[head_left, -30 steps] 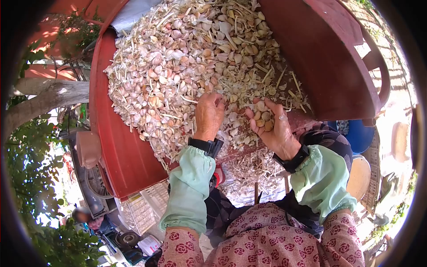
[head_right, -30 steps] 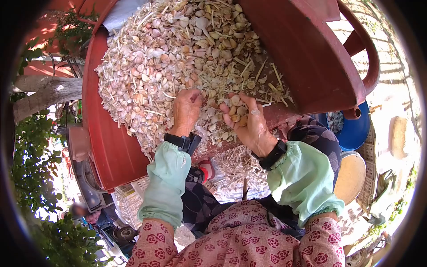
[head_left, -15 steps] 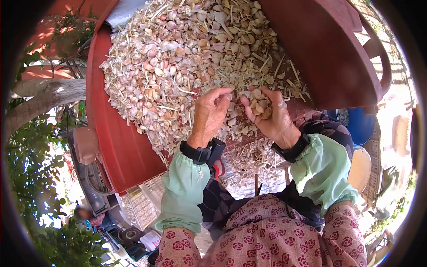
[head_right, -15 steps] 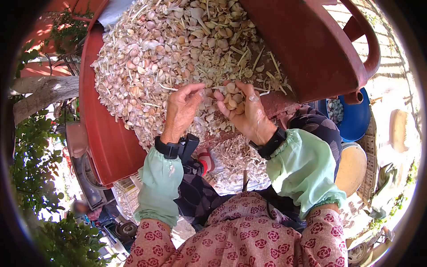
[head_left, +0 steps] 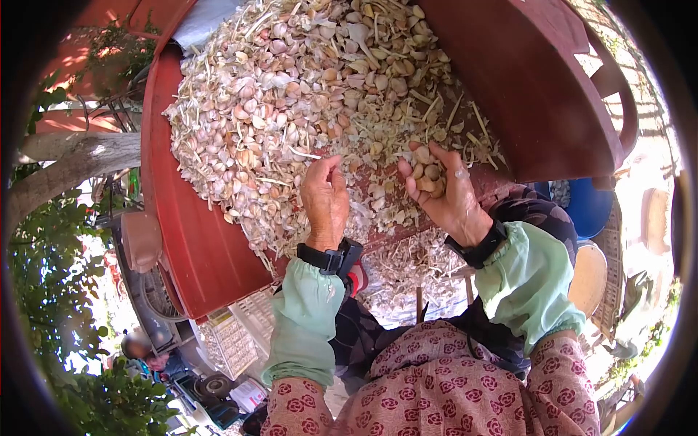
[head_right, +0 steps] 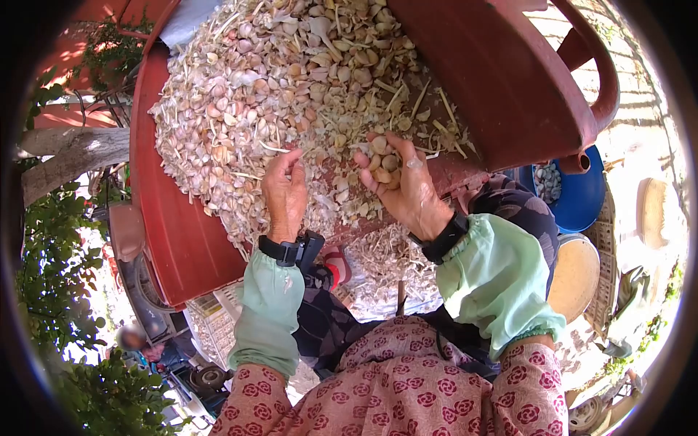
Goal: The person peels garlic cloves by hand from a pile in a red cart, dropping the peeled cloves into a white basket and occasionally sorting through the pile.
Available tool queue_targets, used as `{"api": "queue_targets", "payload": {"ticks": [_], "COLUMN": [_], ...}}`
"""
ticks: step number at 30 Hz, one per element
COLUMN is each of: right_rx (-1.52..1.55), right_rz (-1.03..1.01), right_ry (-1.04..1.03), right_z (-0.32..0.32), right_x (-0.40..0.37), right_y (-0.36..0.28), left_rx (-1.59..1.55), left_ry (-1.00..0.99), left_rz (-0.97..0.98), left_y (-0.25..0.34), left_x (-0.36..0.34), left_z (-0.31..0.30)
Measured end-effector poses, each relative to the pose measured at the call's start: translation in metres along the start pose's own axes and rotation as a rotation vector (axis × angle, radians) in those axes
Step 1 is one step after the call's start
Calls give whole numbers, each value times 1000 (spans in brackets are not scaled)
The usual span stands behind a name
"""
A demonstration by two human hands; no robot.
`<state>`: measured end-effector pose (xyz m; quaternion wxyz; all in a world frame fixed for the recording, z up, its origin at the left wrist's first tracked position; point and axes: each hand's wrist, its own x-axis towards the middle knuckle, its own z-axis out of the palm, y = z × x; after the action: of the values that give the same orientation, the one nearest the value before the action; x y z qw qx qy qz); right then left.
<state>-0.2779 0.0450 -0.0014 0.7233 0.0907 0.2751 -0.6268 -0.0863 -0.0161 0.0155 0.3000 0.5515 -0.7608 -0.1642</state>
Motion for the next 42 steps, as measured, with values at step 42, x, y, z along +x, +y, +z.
{"api": "queue_targets", "payload": {"ticks": [42], "right_rx": [104], "right_rz": [139], "right_ry": [22], "right_z": [-6], "right_x": [1], "right_y": [16], "left_rx": [-745], "left_ry": [-234], "left_rz": [-290], "left_y": [47], "left_x": [-23], "left_z": [-24]}}
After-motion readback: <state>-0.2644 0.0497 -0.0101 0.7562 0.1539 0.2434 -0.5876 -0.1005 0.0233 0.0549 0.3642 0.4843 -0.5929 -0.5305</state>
